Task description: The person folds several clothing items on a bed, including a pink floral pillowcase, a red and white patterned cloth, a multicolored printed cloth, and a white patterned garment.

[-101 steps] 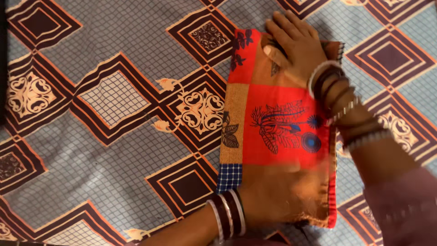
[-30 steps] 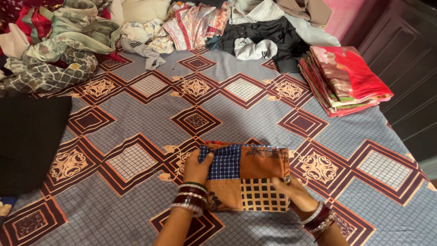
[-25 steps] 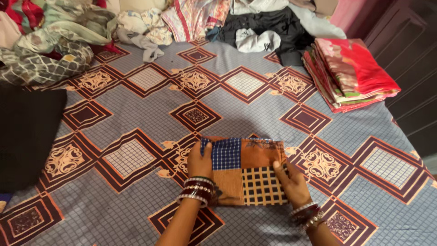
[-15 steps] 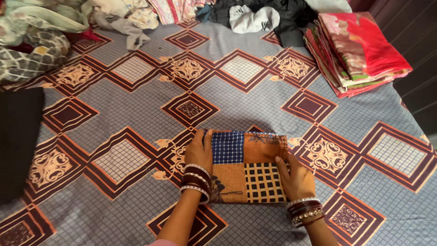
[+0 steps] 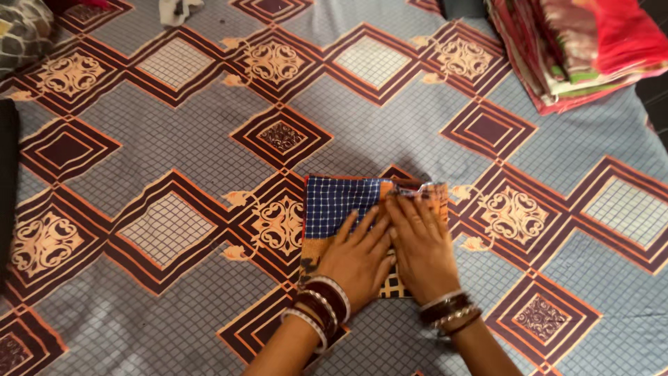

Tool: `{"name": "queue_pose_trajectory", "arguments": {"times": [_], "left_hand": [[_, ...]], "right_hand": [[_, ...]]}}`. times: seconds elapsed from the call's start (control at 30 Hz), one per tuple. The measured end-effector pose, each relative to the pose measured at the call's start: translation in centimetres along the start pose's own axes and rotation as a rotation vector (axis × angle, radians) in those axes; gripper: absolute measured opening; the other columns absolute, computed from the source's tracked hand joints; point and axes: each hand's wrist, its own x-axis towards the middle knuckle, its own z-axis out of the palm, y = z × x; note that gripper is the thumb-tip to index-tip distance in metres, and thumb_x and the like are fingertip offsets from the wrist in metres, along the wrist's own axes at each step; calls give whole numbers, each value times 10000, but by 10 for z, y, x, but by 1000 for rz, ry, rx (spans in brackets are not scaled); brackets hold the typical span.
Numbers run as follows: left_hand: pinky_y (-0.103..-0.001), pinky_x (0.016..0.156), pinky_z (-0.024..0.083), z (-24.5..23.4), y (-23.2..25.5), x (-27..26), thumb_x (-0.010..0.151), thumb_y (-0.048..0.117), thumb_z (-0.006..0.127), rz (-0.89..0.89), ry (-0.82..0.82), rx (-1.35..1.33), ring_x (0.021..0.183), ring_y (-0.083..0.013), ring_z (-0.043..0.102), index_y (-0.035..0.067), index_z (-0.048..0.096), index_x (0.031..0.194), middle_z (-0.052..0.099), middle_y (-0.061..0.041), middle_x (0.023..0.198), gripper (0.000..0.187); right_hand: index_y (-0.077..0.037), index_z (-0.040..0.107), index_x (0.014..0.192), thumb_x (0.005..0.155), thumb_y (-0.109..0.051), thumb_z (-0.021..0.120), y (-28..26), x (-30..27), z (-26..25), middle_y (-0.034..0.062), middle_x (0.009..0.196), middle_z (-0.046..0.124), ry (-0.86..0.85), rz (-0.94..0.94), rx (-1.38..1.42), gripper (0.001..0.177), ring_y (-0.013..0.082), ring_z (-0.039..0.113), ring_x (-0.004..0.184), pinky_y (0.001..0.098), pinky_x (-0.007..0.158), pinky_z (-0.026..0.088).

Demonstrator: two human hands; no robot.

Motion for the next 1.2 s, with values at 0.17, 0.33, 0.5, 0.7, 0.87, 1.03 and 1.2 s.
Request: {"name": "queue_pose_trajectory", "arguments": {"times": [0.17,0.33,0.5,0.7,0.87,1.03,1.2], "left_hand": [[-505,1196,36,-10,-36,23,1027,475,240,-27,-134,-52,1522,-311,83,153,258,1570,96,-100,1706,631],[-490,1227,-26,-28,-76,63,1035,498,113,-256,-299,65,1544,-287,-7,205,119,1617,31,-54,1687,651],[-462,1263,42,-16,-91,37,1055,449,138,-343,-69,82,1564,-279,71,165,202,1610,126,-66,1698,627],[-488,1240,136,-2,-56,-43,1045,441,353,-234,188,137,1534,-325,210,52,316,1561,255,-163,1661,648],[-518,1213,188,-8,-20,-86,999,453,542,185,66,-56,1479,-356,314,69,391,1525,371,-206,1582,668],[-507,1205,280,-17,-35,-76,872,179,631,252,59,134,1405,-304,460,59,519,1408,493,-171,1511,560],[-371,954,546,-72,-54,-48,901,56,663,52,173,-260,1084,-236,687,78,674,1210,733,-80,1220,311]], "right_hand": [[-177,402,1562,1037,-502,354,19,21,12,122,1647,325,-90,120,-74,620,346,242,1522,514,1221,150],[-195,375,1584,1058,-501,332,42,62,21,150,1651,296,-134,127,-106,610,350,224,1534,508,1235,149],[-190,344,1588,1060,-502,320,44,47,16,152,1652,269,-118,166,-36,614,352,222,1530,504,1220,166],[-155,383,1557,1016,-485,444,27,-29,-19,181,1651,298,-31,148,39,636,357,276,1510,519,1202,231],[-95,508,1420,913,-397,649,-4,-76,-38,208,1579,393,27,-159,239,607,349,381,1444,533,1174,306],[-35,595,1361,772,-226,739,-4,-54,-32,174,1449,517,-118,-150,42,635,337,483,1333,502,1125,373],[-70,722,1077,770,-43,767,26,-28,-70,66,1059,735,21,114,279,311,239,712,991,357,905,574]]}}
